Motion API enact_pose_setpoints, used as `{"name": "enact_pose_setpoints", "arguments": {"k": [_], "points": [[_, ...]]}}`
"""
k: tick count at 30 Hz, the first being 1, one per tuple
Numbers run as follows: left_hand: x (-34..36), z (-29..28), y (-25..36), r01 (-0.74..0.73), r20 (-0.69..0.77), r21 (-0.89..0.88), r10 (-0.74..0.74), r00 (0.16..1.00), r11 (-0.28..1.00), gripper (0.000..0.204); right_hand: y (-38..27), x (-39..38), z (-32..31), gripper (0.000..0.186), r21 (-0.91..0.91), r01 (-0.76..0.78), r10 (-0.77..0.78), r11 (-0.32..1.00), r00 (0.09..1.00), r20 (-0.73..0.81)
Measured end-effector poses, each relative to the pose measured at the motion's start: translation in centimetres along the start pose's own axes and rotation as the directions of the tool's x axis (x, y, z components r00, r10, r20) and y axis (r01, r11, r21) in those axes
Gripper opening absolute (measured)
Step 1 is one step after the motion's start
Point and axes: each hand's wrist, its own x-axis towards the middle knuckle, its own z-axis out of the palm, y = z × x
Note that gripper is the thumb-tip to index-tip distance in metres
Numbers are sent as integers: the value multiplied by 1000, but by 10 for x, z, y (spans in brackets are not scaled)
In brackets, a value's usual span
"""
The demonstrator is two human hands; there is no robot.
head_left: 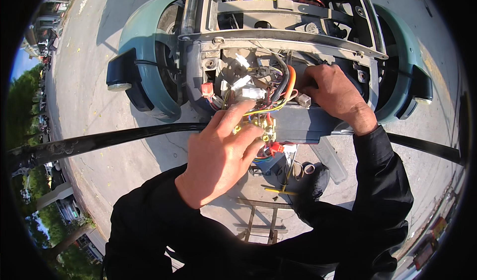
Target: The person works on the exposed wiring harness of a small vehicle, using a yellow-handled screwdriver to tighten terminals and a red-handled tool to adjust connections. They repeatedly probe and secure individual wires within the harness.
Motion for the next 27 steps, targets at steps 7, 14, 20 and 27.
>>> {"name": "enact_pose_setpoints", "arguments": {"k": [7, 14, 20, 27], "points": [[-14, 13, -6, -37, -131, -16, 35, 991, 999, 22, -39, -92, 0, 16, 652, 86, 303, 753, 834, -461], [-12, 15, -9, 22, -110, -84, -31, 993, 996, 30, -103, -124, 41, 16, 773, 140, 374, 619, 813, -447], [-13, 23, -12, 30, -188, -110, -50, 981, 993, 33, -125, -90, 60, 20, 473, 175, 199, 864, 743, -639], [-10, 31, -19, -17, -205, -161, -16, 979, 987, 25, -107, -82, 75, 16, 246, 109, 55, 963, 814, -578]]}}
